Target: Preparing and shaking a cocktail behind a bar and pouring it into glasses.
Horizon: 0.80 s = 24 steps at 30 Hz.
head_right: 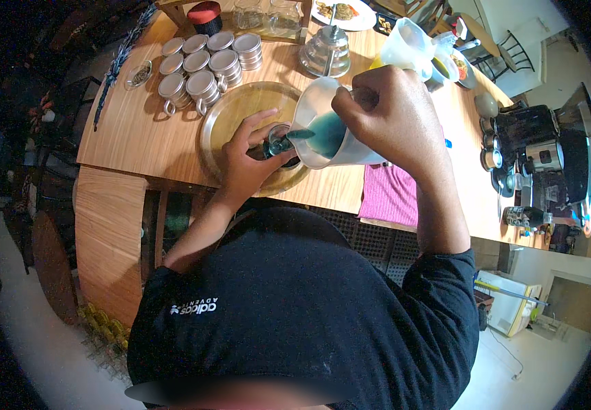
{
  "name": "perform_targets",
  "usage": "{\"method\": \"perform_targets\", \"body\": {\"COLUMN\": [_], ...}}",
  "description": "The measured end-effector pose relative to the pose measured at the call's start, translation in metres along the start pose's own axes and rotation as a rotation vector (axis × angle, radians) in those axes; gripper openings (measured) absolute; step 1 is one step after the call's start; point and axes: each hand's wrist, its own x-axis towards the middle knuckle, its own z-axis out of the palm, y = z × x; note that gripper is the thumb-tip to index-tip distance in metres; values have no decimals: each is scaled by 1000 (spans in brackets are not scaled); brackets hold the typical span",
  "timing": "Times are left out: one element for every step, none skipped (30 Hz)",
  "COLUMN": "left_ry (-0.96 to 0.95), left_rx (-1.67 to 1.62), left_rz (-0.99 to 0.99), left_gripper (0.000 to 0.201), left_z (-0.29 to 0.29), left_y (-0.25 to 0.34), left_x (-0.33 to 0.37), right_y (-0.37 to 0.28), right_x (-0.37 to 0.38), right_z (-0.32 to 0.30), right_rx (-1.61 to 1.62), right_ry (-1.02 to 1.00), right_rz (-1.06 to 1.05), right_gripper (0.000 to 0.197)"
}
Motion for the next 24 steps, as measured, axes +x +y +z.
{"method": "perform_targets", "body": {"left_ry": [3, 4, 8, 11, 11, 12, 13, 15, 13, 12, 13, 16, 19, 20, 19, 18, 19, 19, 20, 21, 15, 9, 10, 22], "left_rx": [7, 5, 9, 12, 11, 25, 40, 39, 38, 37, 37, 30, 22, 22, 15, 9, 9, -2, -12, -12, -11, -10, -10, 1], "left_rz": [2, 2, 6, 10, 11, 18, 25, 25, 21, 16, 16, 12, 7, 8, 6, 4, 3, 3, 4, 3, -11, -25, -24, -2], "left_gripper": [69, 69, 70, 70, 70, 71, 71, 71, 71, 71, 71, 70, 70, 70, 70, 70, 70, 71, 71, 71, 71, 71, 71, 71], "left_z": [0, 0, 0, -1, -1, -2, -3, -3, -4, -4, -4, -4, -5, -5, -5, -5, -5, -5, -5, -5, -5, -5, -5, -5], "left_y": [0, -2, -4, -5, -6, -6, -5, -5, -4, -3, -3, -2, -2, -3, -5, -6, -7, -8, -8, -8, -7, -6, -7, -9], "left_x": [0, 0, 0, 0, 2, 3, 3, 4, 4, 4, 5, 5, 5, 6, 6, 6, 6, 6, 6, 6, 6, 6, 6, 7], "right_y": [0, 0, -1, -1, -1, -1, -2, -2, -3, -4, -5, -6, -6, -6, -6, -7, -8, -9, -9, -9, -8, -6, -4, -3], "right_x": [0, 0, 1, 1, 1, 1, 2, 2, 2, 3, 4, 4, 5, 5, 5, 6, 7, 8, 9, 9, 10, 11, 11, 12], "right_z": [0, 1, 1, 1, 0, -1, -1, -2, -3, -4, -5, -5, -5, -4, -4, -4, -5, -5, -5, -5, -5, -4, -3, -3], "right_rx": [-2, 3, 7, 5, 17, 29, 27, 15, 3, 2, -1, -2, -2, -2, -1, -2, -2, -1, -1, -10, -18, -18, -12, -5], "right_ry": [0, 14, 27, 27, 26, 25, 25, 21, 16, 15, 11, 7, 6, 16, 26, 26, 21, 15, 14, 9, 3, 3, 17, 31], "right_rz": [-1, -10, -19, -21, -11, -1, -1, 9, 20, 19, 18, 18, 17, 15, 13, 12, 10, 7, 6, 9, 13, 12, -1, -14], "right_gripper": [38, 38, 39, 39, 38, 38, 38, 38, 38, 38, 38, 38, 38, 38, 38, 38, 38, 38, 38, 38, 38, 38, 38, 38]}}
